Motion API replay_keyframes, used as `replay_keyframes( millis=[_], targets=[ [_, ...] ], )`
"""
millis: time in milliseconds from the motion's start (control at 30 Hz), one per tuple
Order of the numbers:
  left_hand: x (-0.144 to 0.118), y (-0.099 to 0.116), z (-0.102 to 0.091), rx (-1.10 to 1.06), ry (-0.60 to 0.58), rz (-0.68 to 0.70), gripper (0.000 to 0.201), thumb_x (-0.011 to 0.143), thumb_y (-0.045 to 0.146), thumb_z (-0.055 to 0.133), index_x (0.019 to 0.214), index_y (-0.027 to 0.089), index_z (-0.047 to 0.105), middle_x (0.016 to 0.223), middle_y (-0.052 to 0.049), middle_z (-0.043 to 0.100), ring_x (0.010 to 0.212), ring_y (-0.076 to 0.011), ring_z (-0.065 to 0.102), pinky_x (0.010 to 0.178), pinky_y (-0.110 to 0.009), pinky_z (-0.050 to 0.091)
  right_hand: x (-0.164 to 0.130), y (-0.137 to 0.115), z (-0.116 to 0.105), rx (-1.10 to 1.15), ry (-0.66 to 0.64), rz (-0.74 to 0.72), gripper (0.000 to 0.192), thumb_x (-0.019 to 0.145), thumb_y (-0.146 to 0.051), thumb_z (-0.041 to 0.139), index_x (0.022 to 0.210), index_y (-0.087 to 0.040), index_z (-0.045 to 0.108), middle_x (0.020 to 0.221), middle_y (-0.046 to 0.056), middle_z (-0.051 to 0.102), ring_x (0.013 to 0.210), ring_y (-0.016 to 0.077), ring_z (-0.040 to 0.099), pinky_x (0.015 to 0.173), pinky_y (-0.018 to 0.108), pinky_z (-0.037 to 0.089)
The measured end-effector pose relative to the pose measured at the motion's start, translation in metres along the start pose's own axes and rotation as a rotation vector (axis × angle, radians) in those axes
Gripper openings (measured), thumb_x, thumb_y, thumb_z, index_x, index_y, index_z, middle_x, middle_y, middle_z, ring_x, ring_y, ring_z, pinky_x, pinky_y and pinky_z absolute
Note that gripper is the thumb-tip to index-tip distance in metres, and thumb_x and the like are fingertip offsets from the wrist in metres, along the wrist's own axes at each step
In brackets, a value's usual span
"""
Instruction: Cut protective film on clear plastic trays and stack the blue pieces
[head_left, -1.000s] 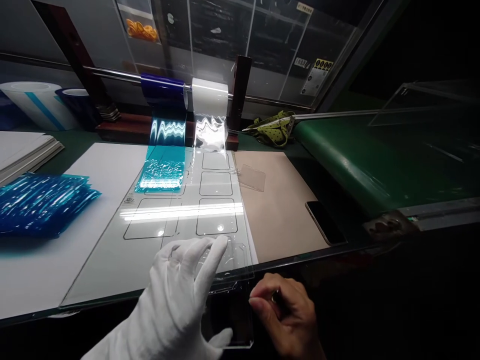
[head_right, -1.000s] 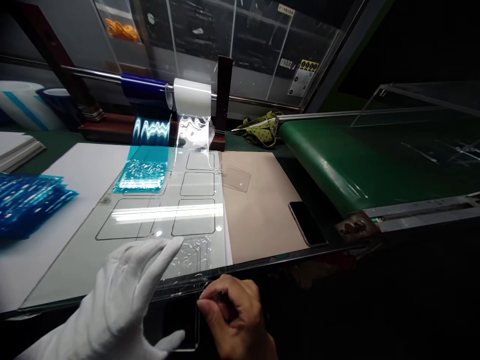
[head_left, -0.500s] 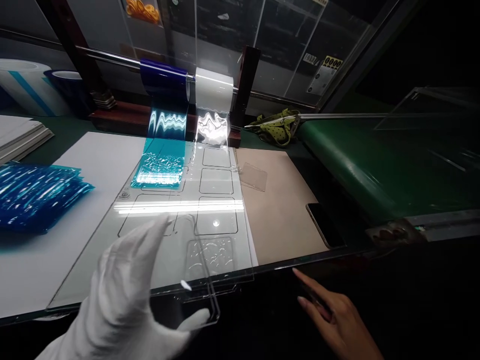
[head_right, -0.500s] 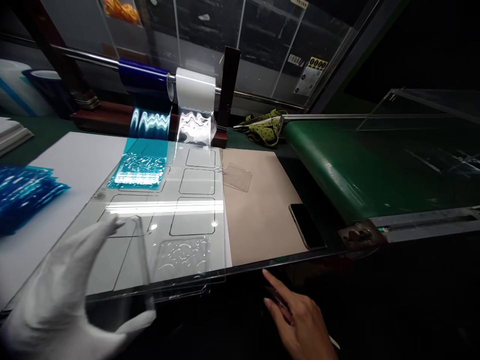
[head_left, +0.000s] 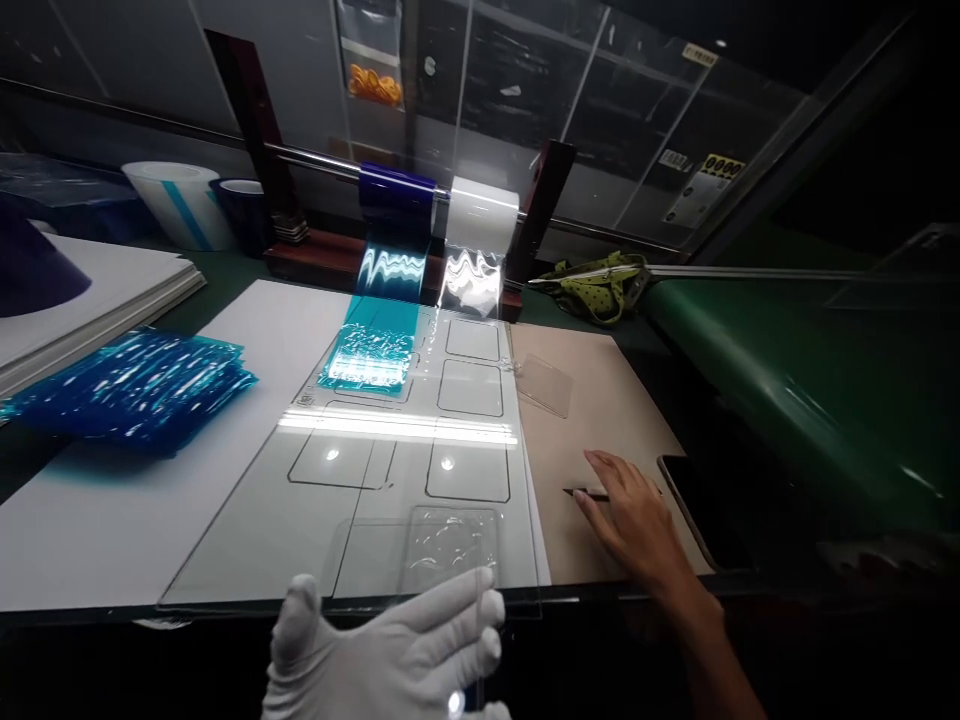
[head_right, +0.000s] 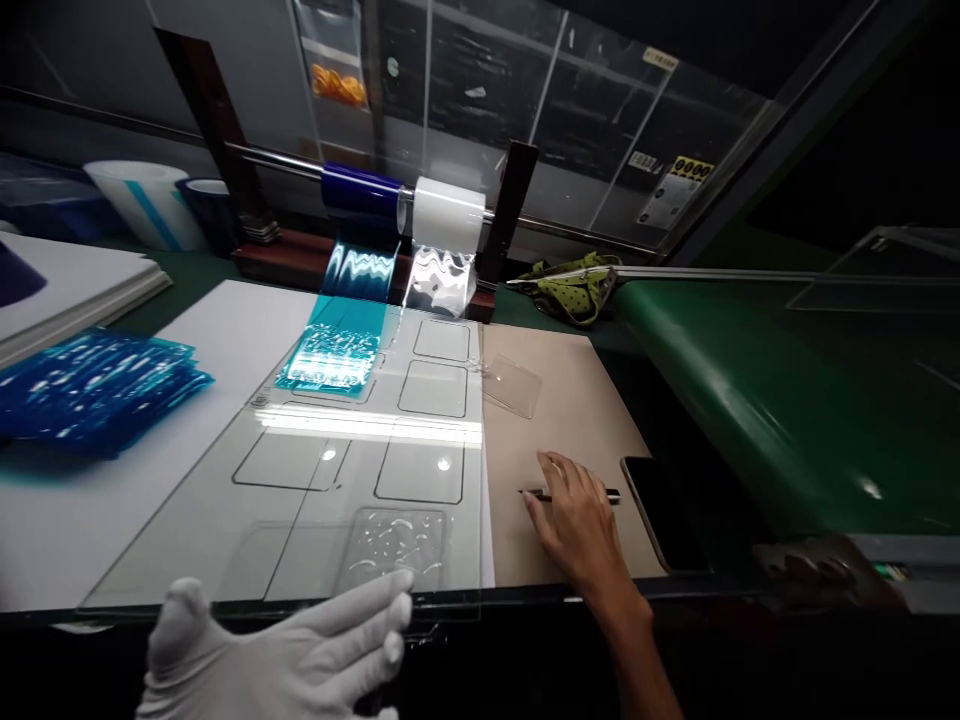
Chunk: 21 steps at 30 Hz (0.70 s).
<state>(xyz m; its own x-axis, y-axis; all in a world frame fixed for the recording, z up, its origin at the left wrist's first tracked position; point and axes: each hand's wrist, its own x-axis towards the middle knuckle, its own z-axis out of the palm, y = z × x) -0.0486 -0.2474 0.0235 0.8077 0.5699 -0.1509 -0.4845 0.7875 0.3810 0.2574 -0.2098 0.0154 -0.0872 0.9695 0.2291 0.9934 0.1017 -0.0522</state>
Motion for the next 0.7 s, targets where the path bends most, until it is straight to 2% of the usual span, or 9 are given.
replay_keyframes(
  millis=[67, 133, 200, 300, 367, 433, 567, 633, 700],
  targets=[
    [0.006, 0.002, -0.001, 0.012, 0.028, 0.020, 0.131, 0.042, 0.102, 0.026, 0.131, 0.010, 0.053, 0.137, -0.019, 0.050, 0.131, -0.0388, 0.043, 0.106, -0.061, 0.036, -0.003, -0.022, -0.022, 0.098, 0.051, -0.073, 0.061, 0.090, -0.045, 0.051, 0.141, -0.013, 0.039, 0.134, 0.017, 0.054, 0.122, 0.0329, 0.051, 0.098, 0.050, 0.045],
    [0.010, 0.004, 0.000, 0.139, 0.082, 0.060, 0.117, 0.052, 0.097, 0.034, 0.128, 0.011, 0.055, 0.133, -0.021, 0.055, 0.124, -0.0388, 0.050, 0.101, -0.062, 0.042, -0.005, -0.051, -0.041, 0.211, 0.051, -0.214, 0.079, 0.086, -0.053, 0.055, 0.148, -0.015, 0.026, 0.142, 0.017, 0.048, 0.130, 0.0339, 0.044, 0.104, 0.051, 0.040],
    [0.013, 0.004, 0.004, 0.237, 0.130, 0.110, 0.088, 0.071, 0.082, 0.045, 0.127, 0.014, 0.054, 0.128, -0.018, 0.058, 0.118, -0.0333, 0.056, 0.095, -0.058, 0.047, -0.004, -0.080, -0.052, 0.294, 0.001, -0.362, 0.090, 0.084, -0.058, 0.054, 0.152, -0.012, 0.016, 0.145, 0.017, 0.045, 0.135, 0.0342, 0.040, 0.110, 0.053, 0.033],
    [0.016, 0.003, 0.009, 0.264, 0.162, 0.161, 0.050, 0.088, 0.050, 0.055, 0.125, 0.018, 0.051, 0.125, -0.011, 0.056, 0.112, -0.0252, 0.057, 0.093, -0.049, 0.050, 0.005, -0.109, -0.051, 0.381, -0.046, -0.535, 0.086, 0.091, -0.057, 0.041, 0.153, -0.009, 0.005, 0.144, 0.018, 0.046, 0.136, 0.0326, 0.039, 0.113, 0.057, 0.025],
    [0.017, 0.004, 0.011, 0.266, 0.159, 0.184, 0.044, 0.088, 0.042, 0.058, 0.124, 0.018, 0.051, 0.124, -0.010, 0.055, 0.110, -0.0245, 0.056, 0.091, -0.047, 0.050, 0.011, -0.117, -0.045, 0.396, -0.074, -0.607, 0.082, 0.094, -0.054, 0.035, 0.153, -0.008, 0.001, 0.146, 0.019, 0.044, 0.136, 0.0331, 0.039, 0.112, 0.061, 0.021],
    [0.019, 0.006, 0.010, 0.261, 0.140, 0.193, 0.043, 0.088, 0.041, 0.058, 0.123, 0.018, 0.052, 0.124, -0.010, 0.055, 0.110, -0.0242, 0.056, 0.090, -0.046, 0.051, 0.016, -0.119, -0.039, 0.382, -0.115, -0.643, 0.080, 0.095, -0.048, 0.038, 0.153, -0.008, -0.002, 0.146, 0.019, 0.042, 0.136, 0.0334, 0.039, 0.111, 0.064, 0.018],
    [0.024, 0.012, 0.007, 0.239, 0.089, 0.198, 0.043, 0.088, 0.041, 0.058, 0.124, 0.018, 0.052, 0.125, -0.010, 0.054, 0.110, -0.0244, 0.056, 0.091, -0.046, 0.050, 0.022, -0.119, -0.037, 0.365, -0.140, -0.648, 0.074, 0.094, -0.027, 0.038, 0.153, -0.009, -0.004, 0.145, 0.018, 0.045, 0.134, 0.0305, 0.042, 0.112, 0.064, 0.015],
    [0.026, 0.013, 0.005, 0.217, 0.059, 0.197, 0.044, 0.088, 0.041, 0.058, 0.125, 0.018, 0.051, 0.128, -0.010, 0.053, 0.113, -0.0252, 0.055, 0.093, -0.048, 0.049, 0.026, -0.119, -0.040, 0.366, -0.118, -0.630, 0.077, 0.093, -0.030, 0.039, 0.152, -0.008, -0.004, 0.144, 0.019, 0.046, 0.135, 0.0305, 0.041, 0.112, 0.064, 0.016],
    [0.027, 0.013, 0.003, 0.184, 0.026, 0.184, 0.045, 0.088, 0.041, 0.057, 0.126, 0.018, 0.050, 0.129, -0.011, 0.052, 0.114, -0.0255, 0.054, 0.095, -0.049, 0.048, 0.032, -0.118, -0.043, 0.343, -0.092, -0.598, 0.088, 0.088, -0.039, 0.049, 0.151, -0.005, -0.001, 0.143, 0.021, 0.046, 0.135, 0.0326, 0.040, 0.112, 0.064, 0.017]
  ],
)
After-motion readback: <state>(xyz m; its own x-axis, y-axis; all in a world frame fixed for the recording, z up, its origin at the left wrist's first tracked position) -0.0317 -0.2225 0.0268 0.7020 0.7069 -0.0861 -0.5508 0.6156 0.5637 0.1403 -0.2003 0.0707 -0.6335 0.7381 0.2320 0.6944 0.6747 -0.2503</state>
